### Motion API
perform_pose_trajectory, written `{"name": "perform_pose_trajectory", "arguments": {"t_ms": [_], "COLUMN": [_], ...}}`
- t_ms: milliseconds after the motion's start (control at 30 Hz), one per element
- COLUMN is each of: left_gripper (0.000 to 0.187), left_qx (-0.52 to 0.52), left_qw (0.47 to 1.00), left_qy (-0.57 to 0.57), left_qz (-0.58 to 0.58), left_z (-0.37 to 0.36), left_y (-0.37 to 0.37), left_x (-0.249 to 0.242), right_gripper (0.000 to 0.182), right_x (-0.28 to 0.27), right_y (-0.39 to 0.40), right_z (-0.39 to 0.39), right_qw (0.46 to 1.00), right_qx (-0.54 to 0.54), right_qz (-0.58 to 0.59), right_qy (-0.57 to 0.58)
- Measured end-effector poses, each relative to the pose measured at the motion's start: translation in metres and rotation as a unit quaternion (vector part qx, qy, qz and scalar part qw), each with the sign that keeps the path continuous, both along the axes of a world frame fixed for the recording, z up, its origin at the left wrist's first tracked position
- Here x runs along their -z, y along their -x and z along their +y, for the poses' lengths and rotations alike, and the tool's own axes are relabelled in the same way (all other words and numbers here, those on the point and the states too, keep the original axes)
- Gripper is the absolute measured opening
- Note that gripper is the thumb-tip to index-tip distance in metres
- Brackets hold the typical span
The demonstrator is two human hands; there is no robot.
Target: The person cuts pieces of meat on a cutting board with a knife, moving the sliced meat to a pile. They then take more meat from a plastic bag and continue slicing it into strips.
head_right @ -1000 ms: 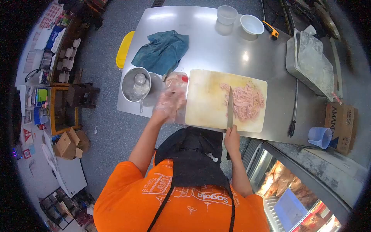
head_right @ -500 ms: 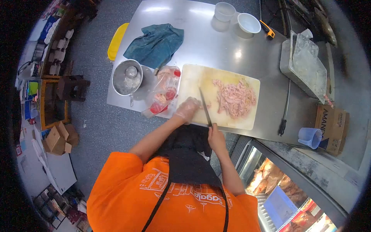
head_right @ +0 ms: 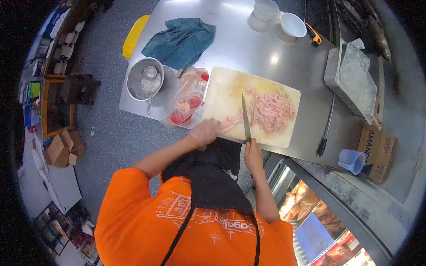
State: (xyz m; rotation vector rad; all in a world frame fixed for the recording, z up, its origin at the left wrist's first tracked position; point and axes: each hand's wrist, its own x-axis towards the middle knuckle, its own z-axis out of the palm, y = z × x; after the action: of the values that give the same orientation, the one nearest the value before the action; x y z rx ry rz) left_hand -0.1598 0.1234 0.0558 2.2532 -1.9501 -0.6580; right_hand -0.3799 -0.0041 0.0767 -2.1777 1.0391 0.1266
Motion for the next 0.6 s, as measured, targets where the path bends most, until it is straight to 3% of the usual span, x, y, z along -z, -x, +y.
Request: {"name": "perform_pose_trajectory", "arguments": {"t_ms": [67, 133, 167, 233, 367, 467, 533, 600], "left_gripper": [0.021, 0.021, 0.021, 0.022, 0.02, 0.02, 0.018, 0.018], "left_qx": [-0.036, -0.124, -0.126, -0.063, -0.07, -0.063, -0.198, -0.176], "left_qw": [0.999, 0.984, 0.984, 0.976, 0.982, 0.969, 0.955, 0.962], "left_qy": [-0.015, 0.087, 0.086, 0.195, 0.171, 0.238, 0.221, 0.208], "left_qz": [-0.012, 0.095, 0.097, 0.078, 0.044, -0.007, 0.003, -0.001], "left_z": [-0.004, -0.014, -0.021, -0.035, -0.034, -0.027, -0.03, -0.031], "left_y": [0.001, 0.008, 0.014, 0.023, 0.021, 0.016, 0.008, 0.008], "left_x": [-0.011, -0.022, -0.012, 0.021, 0.045, 0.05, 0.043, 0.017], "right_gripper": [0.023, 0.024, 0.024, 0.024, 0.025, 0.026, 0.027, 0.027], "right_x": [-0.003, -0.004, -0.003, 0.001, 0.009, 0.005, 0.0, -0.01], "right_y": [0.001, 0.001, -0.003, -0.007, -0.013, -0.012, -0.006, 0.018], "right_z": [-0.001, 0.003, 0.009, 0.01, -0.006, -0.004, 0.004, 0.027], "right_qw": [1.0, 0.999, 1.0, 0.999, 0.999, 0.999, 0.999, 0.996], "right_qx": [0.004, 0.004, -0.011, -0.027, 0.012, 0.039, 0.03, -0.009], "right_qz": [0.015, 0.032, 0.027, 0.024, 0.034, 0.032, 0.025, 0.091], "right_qy": [0.0, -0.002, -0.002, 0.0, -0.001, 0.005, 0.015, -0.023]}}
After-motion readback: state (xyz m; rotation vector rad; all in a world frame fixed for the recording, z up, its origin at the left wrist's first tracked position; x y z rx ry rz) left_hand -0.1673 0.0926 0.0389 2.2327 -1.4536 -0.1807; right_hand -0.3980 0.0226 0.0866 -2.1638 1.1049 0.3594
